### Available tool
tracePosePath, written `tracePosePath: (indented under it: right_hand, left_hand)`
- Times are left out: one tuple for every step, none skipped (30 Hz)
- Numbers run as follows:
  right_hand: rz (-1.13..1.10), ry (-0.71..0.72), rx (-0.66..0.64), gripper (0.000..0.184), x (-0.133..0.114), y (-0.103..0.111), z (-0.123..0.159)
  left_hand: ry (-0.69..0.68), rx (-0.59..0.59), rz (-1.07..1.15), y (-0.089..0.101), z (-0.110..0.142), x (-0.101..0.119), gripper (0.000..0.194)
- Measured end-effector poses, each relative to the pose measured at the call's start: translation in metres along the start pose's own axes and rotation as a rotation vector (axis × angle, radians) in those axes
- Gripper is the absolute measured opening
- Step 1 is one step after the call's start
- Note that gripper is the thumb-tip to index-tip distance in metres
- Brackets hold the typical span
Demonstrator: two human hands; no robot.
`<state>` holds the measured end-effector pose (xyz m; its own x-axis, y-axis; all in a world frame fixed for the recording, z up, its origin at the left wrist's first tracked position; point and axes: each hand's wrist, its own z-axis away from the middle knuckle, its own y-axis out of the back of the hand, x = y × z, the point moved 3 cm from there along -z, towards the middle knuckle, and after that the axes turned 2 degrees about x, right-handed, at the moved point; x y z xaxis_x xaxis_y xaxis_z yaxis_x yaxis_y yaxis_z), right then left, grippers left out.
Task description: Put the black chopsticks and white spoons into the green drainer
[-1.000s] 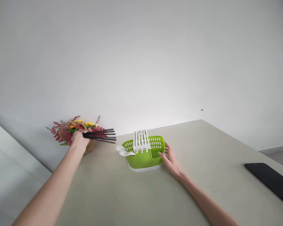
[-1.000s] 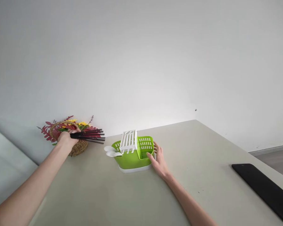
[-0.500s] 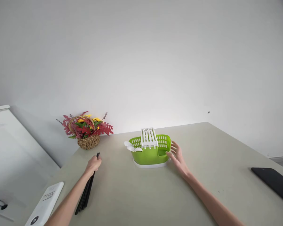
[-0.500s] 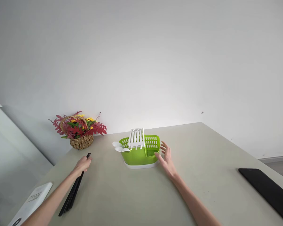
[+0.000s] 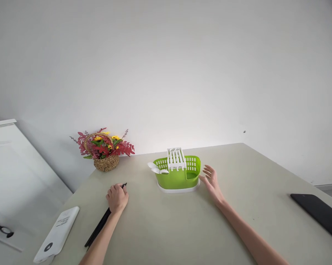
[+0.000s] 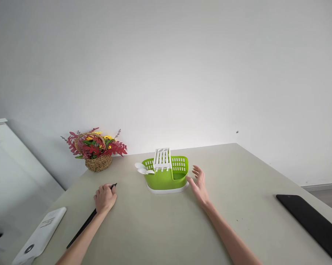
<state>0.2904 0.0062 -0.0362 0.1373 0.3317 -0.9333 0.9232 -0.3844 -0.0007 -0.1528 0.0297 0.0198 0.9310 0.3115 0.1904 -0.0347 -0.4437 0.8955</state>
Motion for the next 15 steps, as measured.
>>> tracePosePath:
  right_hand:
    - [-0.001,-0.001,-0.001,0.064,0.0,0.0,0.0]
    - [-0.003,-0.004,-0.001,0.064,0.001,0.0,0.0]
    - [-0.005,-0.007,-0.001,0.064,0.001,0.0,-0.001]
    - [-0.006,-0.01,-0.002,0.065,0.002,0.0,-0.001]
    - [-0.008,-0.013,-0.001,0.065,0.002,0.0,-0.002]
    - [-0.007,-0.016,-0.001,0.065,0.003,0.0,-0.003]
    - [-0.005,-0.019,0.001,0.066,0.004,0.0,-0.003]
    - [-0.001,-0.022,0.006,0.065,0.005,0.001,-0.004]
    - [0.004,-0.025,0.012,0.065,0.005,0.001,-0.004]
    - [0.009,-0.026,0.019,0.065,0.006,0.001,-0.005]
    - [0.013,-0.026,0.025,0.065,0.006,0.002,-0.005]
    - [0.015,-0.025,0.029,0.064,0.006,0.002,-0.005]
    - [0.014,-0.022,0.03,0.064,0.006,0.002,-0.005]
    - [0.011,-0.02,0.028,0.063,0.006,0.002,-0.005]
    - [0.008,-0.019,0.024,0.063,0.006,0.002,-0.005]
  left_hand:
    - [-0.004,0.024,-0.004,-0.001,0.002,0.002,0.042]
    - [-0.005,0.044,-0.007,-0.002,0.005,0.003,0.043]
    - [-0.005,0.057,-0.012,-0.003,0.006,0.004,0.043]
    - [-0.007,0.075,-0.016,-0.004,0.008,0.005,0.044]
    - [-0.017,0.105,-0.01,-0.003,0.01,0.006,0.045]
    - [-0.045,0.145,0.011,-0.001,0.011,0.009,0.045]
    - [-0.096,0.189,0.055,0.003,0.013,0.014,0.045]
    - [-0.168,0.231,0.124,0.007,0.015,0.022,0.044]
    - [-0.253,0.262,0.219,0.013,0.017,0.032,0.042]
    - [-0.337,0.276,0.332,0.021,0.018,0.043,0.041]
    - [-0.407,0.271,0.45,0.03,0.02,0.056,0.04]
    - [-0.454,0.256,0.566,0.04,0.02,0.069,0.04]
    - [-0.472,0.236,0.668,0.05,0.02,0.082,0.041]
    - [-0.481,0.216,0.751,0.061,0.02,0.094,0.043]
    - [-0.51,0.173,0.817,0.071,0.019,0.107,0.046]
